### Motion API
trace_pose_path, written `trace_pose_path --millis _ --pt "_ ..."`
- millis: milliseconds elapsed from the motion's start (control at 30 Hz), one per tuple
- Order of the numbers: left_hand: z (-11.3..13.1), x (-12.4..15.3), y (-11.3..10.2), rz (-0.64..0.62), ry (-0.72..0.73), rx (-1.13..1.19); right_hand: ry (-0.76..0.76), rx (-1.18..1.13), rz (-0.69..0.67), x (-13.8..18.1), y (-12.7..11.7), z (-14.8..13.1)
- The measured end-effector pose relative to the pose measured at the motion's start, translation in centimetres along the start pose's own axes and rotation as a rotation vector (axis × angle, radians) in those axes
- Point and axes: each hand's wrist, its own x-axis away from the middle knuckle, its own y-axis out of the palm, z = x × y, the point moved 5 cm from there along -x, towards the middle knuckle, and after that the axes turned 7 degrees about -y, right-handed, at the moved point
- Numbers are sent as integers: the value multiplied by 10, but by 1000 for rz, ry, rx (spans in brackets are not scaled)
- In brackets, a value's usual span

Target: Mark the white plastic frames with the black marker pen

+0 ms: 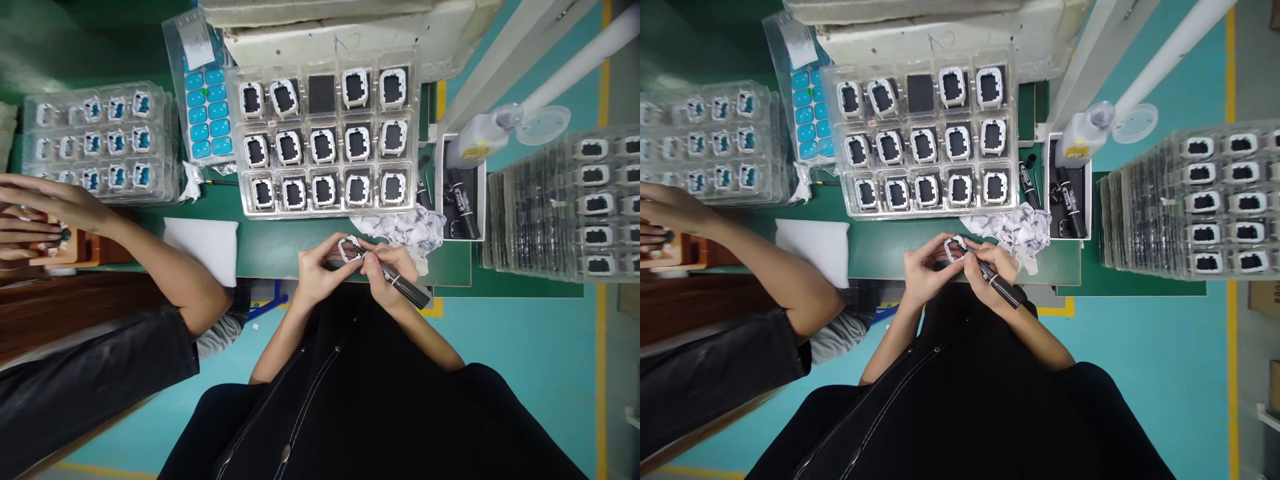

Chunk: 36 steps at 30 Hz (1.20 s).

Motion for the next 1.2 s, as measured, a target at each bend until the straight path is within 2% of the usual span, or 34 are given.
trace_pose_path --millis 133,267,333,433,533,633,733,833,933,1033,1200 --pt "-3 -1 1 16 -38 6 73 -4 20 4 -3 4" --pt "-2 0 -3 48 -90 28 152 22 118 9 -11 11" --pt "7 0 -9 45 -73 34 171 15 157 9 -14 14" --pt "38 -10 -26 51 66 -6 214 -5 145 10 -12 20" --pt "81 -43 -44 102 259 -176 241 -7 121 11 -10 25" --pt "113 -102 -55 172 436 -411 240 -9 108 11 -10 27" --pt "122 -170 -58 228 538 -600 229 3 106 9 -11 27" --pt "118 -222 -54 213 535 -775 229 4 121 8 -13 27" --pt "118 -241 -48 201 428 -938 232 -5 129 9 -13 30" --pt "131 -237 -37 202 399 -998 259 6 119 12 -12 33" --pt "147 -244 -5 0 404 -1098 291 24 95 13 -13 36"
